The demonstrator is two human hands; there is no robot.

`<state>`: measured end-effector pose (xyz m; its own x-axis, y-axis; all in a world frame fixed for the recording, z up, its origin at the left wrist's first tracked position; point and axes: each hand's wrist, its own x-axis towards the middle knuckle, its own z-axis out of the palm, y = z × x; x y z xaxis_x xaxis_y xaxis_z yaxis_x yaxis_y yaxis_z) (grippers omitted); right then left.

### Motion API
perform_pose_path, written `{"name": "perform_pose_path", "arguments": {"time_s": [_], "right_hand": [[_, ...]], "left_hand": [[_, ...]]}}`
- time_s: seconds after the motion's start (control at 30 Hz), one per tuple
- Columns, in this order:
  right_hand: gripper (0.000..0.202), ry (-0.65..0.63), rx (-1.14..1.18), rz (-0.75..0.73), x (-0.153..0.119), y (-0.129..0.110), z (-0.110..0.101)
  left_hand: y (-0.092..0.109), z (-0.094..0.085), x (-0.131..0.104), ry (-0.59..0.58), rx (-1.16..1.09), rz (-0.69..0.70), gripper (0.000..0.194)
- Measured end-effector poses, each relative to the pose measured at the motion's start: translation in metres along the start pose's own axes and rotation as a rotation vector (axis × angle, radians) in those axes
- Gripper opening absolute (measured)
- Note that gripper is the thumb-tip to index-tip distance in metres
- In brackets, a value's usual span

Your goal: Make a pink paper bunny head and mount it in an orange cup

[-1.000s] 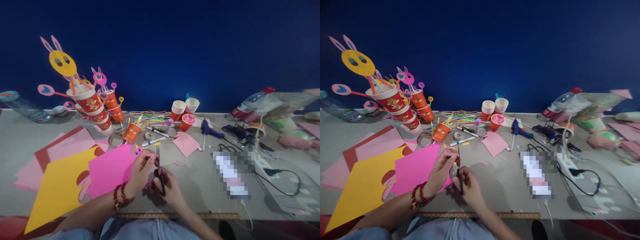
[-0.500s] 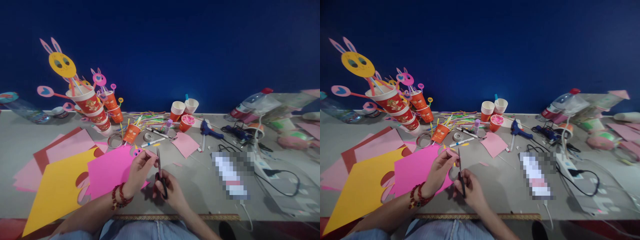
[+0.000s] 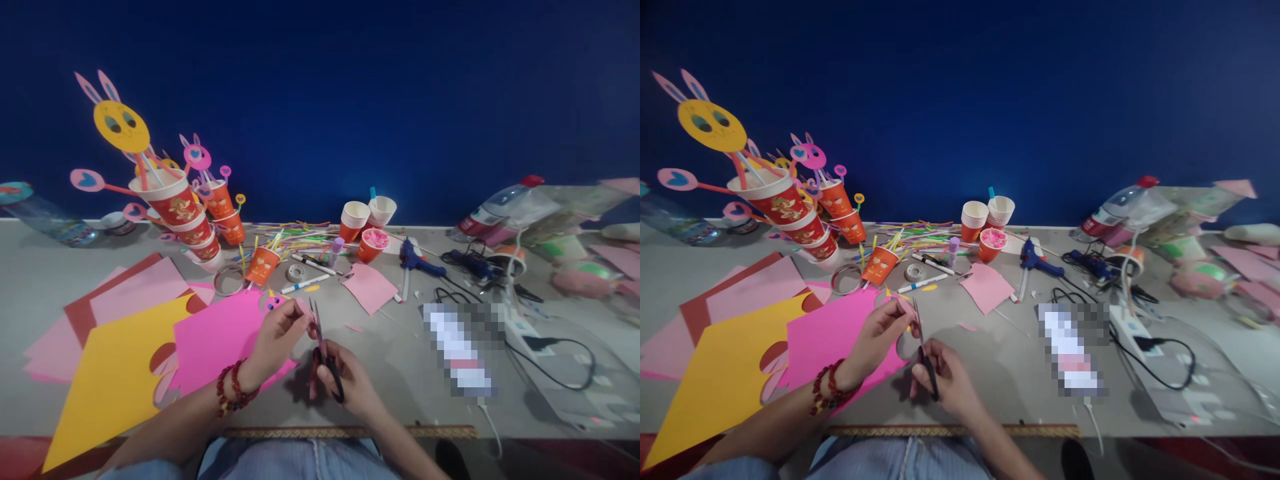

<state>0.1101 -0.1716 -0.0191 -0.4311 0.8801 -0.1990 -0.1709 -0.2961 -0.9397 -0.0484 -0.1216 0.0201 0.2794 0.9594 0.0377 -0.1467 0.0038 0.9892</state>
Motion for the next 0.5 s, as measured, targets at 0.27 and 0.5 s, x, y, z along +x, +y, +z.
{"name": "perform_pose_path", "arguments": {"time_s": [0.27, 0.5], "right_hand": [[0.055, 0.006, -0.031, 0.014, -0.0016, -0.0025, -0.0019], [0.057, 0.009, -0.037, 0.022, -0.0001, 0.0004, -0.0038]], "left_hand": [[0.001, -0.0026, 0.0014, -0.037, 0.024, -0.04, 0.026], [0.0024, -0.0025, 0.0019, -0.041, 0.037, -0.04, 0.025]]}}
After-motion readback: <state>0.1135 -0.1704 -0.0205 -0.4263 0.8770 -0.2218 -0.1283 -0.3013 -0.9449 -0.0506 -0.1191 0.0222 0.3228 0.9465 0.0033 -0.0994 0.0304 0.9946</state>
